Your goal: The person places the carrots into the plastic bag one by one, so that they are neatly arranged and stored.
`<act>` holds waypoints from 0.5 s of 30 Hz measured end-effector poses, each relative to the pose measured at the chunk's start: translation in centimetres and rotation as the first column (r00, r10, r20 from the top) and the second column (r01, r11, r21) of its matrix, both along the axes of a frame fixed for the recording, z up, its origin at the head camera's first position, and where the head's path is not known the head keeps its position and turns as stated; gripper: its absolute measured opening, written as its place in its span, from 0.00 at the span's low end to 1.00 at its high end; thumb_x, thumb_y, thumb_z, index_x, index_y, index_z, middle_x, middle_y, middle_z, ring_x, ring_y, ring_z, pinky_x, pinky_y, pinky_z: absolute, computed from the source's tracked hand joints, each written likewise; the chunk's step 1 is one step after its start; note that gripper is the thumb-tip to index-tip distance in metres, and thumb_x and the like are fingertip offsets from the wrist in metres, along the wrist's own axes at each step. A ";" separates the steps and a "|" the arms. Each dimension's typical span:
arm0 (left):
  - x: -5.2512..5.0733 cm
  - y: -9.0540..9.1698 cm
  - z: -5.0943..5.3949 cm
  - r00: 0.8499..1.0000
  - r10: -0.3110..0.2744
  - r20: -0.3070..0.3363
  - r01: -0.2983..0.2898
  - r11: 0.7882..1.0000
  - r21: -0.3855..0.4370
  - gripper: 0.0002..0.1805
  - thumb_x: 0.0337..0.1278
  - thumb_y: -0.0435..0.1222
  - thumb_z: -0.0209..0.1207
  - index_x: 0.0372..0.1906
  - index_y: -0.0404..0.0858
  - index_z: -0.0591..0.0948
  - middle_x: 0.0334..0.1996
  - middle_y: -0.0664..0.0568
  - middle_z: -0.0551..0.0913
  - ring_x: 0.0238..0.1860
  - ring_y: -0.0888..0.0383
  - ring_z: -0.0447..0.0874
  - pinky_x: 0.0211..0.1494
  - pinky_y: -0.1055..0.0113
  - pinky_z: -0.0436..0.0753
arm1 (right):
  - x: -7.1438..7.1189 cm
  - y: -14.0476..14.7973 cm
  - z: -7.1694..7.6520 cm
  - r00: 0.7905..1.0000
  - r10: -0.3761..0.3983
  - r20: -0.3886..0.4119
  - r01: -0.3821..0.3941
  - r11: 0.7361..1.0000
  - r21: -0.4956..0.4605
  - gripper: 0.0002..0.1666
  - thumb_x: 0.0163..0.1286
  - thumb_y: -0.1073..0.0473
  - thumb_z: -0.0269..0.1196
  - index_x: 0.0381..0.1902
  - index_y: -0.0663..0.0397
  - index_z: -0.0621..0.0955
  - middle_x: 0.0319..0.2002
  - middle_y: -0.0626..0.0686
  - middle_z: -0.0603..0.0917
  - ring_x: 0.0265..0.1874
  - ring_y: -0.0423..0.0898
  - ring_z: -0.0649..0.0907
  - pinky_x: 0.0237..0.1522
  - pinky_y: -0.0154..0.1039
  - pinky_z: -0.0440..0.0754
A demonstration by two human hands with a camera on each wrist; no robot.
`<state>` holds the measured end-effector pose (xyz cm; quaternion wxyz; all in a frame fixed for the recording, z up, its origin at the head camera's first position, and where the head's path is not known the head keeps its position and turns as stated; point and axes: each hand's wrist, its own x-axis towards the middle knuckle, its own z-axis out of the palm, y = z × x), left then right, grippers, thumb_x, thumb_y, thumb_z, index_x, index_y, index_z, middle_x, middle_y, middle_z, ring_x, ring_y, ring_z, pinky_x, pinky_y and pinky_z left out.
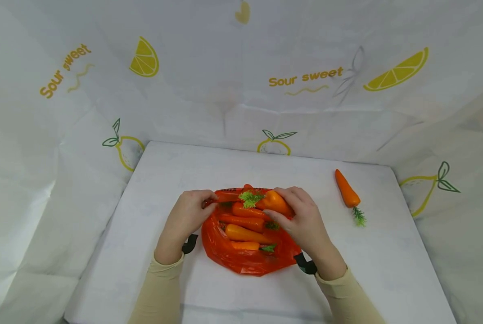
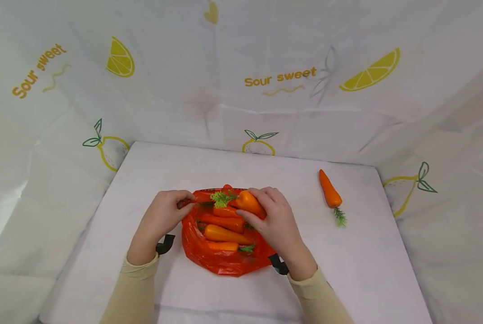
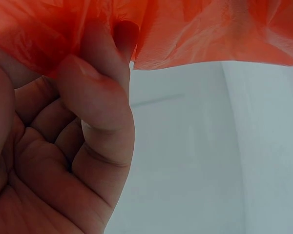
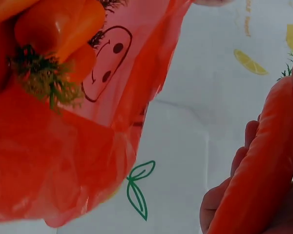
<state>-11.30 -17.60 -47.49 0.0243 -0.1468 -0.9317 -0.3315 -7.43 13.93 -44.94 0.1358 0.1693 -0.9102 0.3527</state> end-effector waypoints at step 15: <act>0.0 -0.1 0.0 1.000 -0.012 0.000 0.012 1.000 0.015 0.04 0.70 0.33 0.74 0.46 0.41 0.94 0.40 0.51 0.94 0.35 0.58 0.85 0.42 0.61 0.90 | -0.7 -3.8 -2.2 0.997 0.058 0.041 -0.056 0.997 -0.045 0.28 0.70 0.45 0.81 0.65 0.44 0.87 0.54 0.47 0.86 0.53 0.45 0.84 0.54 0.49 0.90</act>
